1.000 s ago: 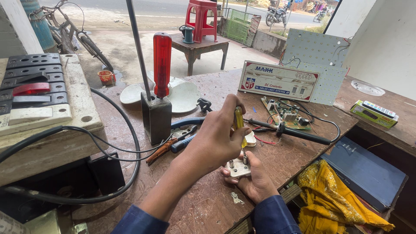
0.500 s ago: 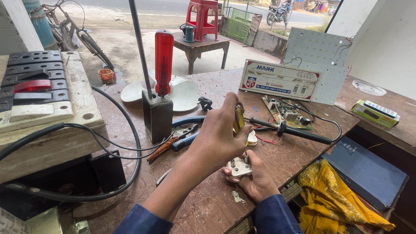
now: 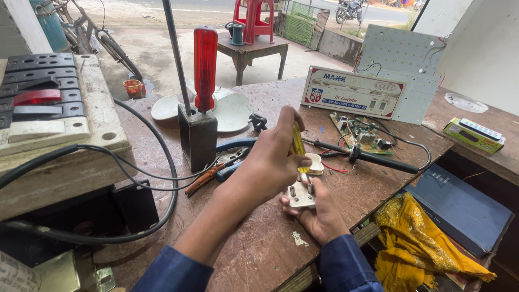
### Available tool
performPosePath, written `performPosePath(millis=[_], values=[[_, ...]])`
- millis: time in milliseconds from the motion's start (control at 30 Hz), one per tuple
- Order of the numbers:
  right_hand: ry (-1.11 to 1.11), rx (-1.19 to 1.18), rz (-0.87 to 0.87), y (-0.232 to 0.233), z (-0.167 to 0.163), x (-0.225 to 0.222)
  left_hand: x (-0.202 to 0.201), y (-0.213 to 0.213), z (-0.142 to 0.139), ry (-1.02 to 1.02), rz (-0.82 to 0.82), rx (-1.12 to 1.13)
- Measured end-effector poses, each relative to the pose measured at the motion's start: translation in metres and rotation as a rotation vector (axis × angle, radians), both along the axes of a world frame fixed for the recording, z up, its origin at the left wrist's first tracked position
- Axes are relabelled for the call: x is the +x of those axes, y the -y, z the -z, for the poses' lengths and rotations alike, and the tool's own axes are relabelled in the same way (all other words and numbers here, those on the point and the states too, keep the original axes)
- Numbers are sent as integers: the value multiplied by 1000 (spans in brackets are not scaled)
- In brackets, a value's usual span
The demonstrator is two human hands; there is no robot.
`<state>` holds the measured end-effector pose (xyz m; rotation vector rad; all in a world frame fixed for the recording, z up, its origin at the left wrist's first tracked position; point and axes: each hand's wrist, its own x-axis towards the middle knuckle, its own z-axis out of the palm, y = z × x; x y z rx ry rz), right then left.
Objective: The person disassembles a white electrical plug at a workbench, opening its cover and unscrewing its pin terminals with a screwdriver. They handle the small metal and plastic components, reposition the plug body, and continue working on the terminal screws by hand and with the screwdriver.
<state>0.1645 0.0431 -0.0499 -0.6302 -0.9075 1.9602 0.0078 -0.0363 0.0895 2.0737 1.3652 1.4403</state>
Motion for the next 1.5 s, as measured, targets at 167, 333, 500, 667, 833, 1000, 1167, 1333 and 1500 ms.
performPosePath(millis=[167,333,500,667,833,1000,1167,1333,1500], values=[[35,-9,41,-2,0,1,2,5,3,7,17,-2],[76,-30,85,0,1,2,5,2,8,53,31,152],[102,-58,123,1,0,0,8,-2,9,49,-35,26],[112,-61,116,1,1,1,11,-1,5,20,-88,31],[87,4,58,0,4,0,11,2,0,-9,-190,-50],[115,60,32,5,1,-1,10,3,-1,-18,-200,26],[141,104,28,8,-4,-3,6,1,4,82,-243,24],[39,62,-40,6,-4,-2,5,1,3,43,-215,40],[39,12,-5,4,-2,-2,2,0,-1,-36,-249,-215]])
